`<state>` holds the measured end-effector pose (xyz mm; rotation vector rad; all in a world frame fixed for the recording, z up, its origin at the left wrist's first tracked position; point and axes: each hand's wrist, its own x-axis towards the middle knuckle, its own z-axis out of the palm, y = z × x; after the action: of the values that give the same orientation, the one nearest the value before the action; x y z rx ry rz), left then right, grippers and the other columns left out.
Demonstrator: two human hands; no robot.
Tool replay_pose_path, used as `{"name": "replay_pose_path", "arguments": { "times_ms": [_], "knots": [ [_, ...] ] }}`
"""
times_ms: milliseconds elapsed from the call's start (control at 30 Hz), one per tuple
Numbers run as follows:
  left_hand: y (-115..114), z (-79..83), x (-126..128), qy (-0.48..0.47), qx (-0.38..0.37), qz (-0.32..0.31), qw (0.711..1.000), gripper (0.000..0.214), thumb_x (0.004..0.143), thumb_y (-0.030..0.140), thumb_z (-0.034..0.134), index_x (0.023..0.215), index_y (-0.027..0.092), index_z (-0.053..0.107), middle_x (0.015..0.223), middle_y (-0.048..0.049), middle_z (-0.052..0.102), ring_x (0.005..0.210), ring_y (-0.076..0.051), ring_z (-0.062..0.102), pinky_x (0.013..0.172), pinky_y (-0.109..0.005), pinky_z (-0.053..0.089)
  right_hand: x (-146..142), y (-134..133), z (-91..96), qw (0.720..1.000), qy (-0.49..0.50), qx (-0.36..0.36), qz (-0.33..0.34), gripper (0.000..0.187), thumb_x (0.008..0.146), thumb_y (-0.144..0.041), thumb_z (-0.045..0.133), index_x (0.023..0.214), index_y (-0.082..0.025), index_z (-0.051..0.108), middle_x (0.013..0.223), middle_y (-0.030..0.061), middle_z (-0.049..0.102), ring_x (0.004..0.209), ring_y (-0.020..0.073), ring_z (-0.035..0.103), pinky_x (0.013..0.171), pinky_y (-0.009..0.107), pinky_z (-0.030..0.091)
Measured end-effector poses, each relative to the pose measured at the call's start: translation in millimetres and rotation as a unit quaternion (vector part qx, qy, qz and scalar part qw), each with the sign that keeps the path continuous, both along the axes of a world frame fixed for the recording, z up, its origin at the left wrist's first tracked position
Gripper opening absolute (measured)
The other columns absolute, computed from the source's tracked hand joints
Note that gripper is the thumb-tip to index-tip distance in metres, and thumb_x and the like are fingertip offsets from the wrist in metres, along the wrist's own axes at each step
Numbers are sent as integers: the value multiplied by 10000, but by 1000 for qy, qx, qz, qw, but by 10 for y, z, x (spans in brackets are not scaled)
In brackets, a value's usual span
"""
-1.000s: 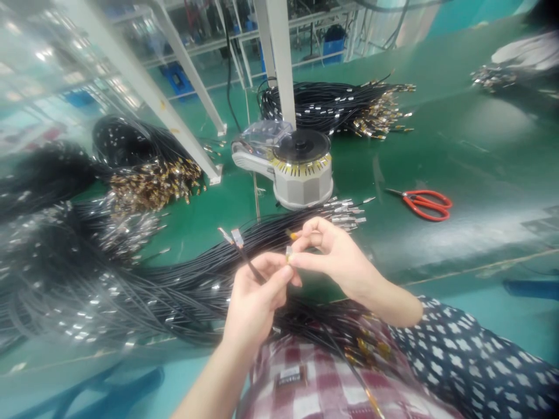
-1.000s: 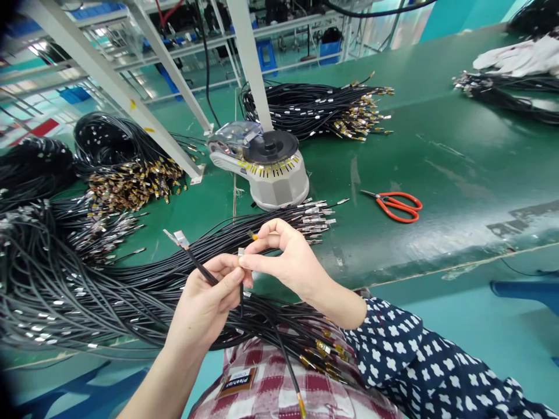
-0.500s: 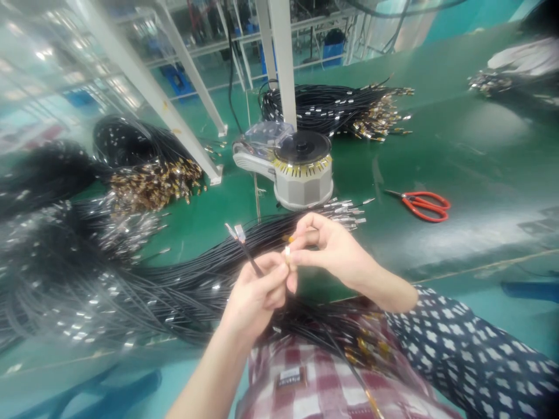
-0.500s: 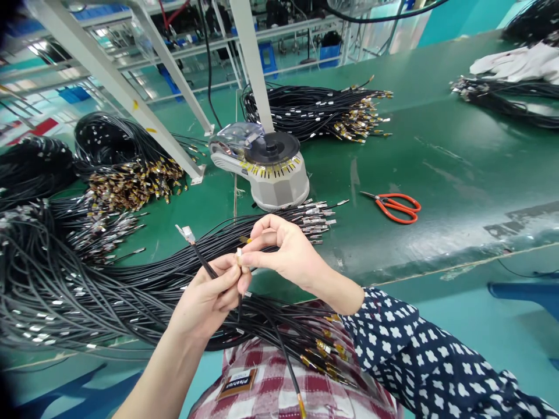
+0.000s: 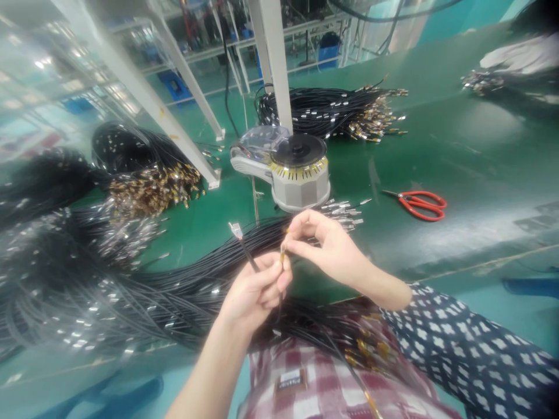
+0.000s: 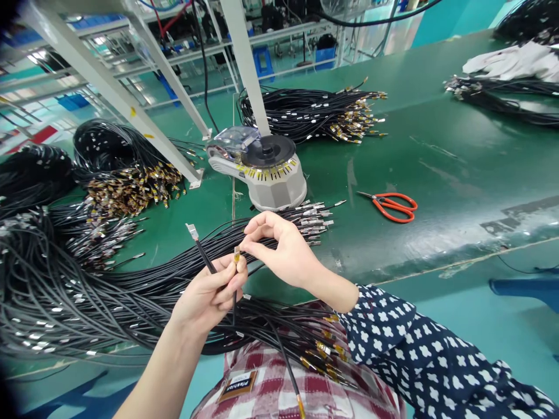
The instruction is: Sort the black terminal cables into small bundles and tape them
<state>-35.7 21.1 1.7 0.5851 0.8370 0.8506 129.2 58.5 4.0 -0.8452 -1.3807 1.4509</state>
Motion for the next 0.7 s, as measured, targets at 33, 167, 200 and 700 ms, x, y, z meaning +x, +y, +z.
{"name": "replay_pose_path", "arguments": {
  "times_ms": [33,167,200,700],
  "knots": [
    [-3,4,4,2,0,2,1000,187,770,279,726,730,129,623,511,54,495,338,21,158,315,-104,130,10,11,-23,1000,-1,2,-14,149,792,-164,677,842,-204,543,784,-6,659,783,148,654,812,320,510],
    [-48,35,62,21,28,14,999,176,766,262,732,868,135,665,753,-42,650,371,24,224,355,-145,145,169,73,-46,998,2,0,-58,136,797,-217,695,863,-204,577,850,14,657,860,168,638,864,340,493],
    [-60,41,88,22,37,11,999,231,750,255,747,940,150,669,870,-70,665,390,21,261,372,-160,161,231,90,-24,998,2,3,-68,126,802,-220,692,871,-202,589,879,23,664,887,173,634,879,344,487],
    [-48,98,348,109,133,-9,985,210,850,352,644,882,146,678,689,-43,629,588,-124,522,584,-252,412,294,83,192,992,-122,27,24,148,820,-299,664,728,-193,712,882,41,712,796,189,655,815,353,505]
  ]
}}
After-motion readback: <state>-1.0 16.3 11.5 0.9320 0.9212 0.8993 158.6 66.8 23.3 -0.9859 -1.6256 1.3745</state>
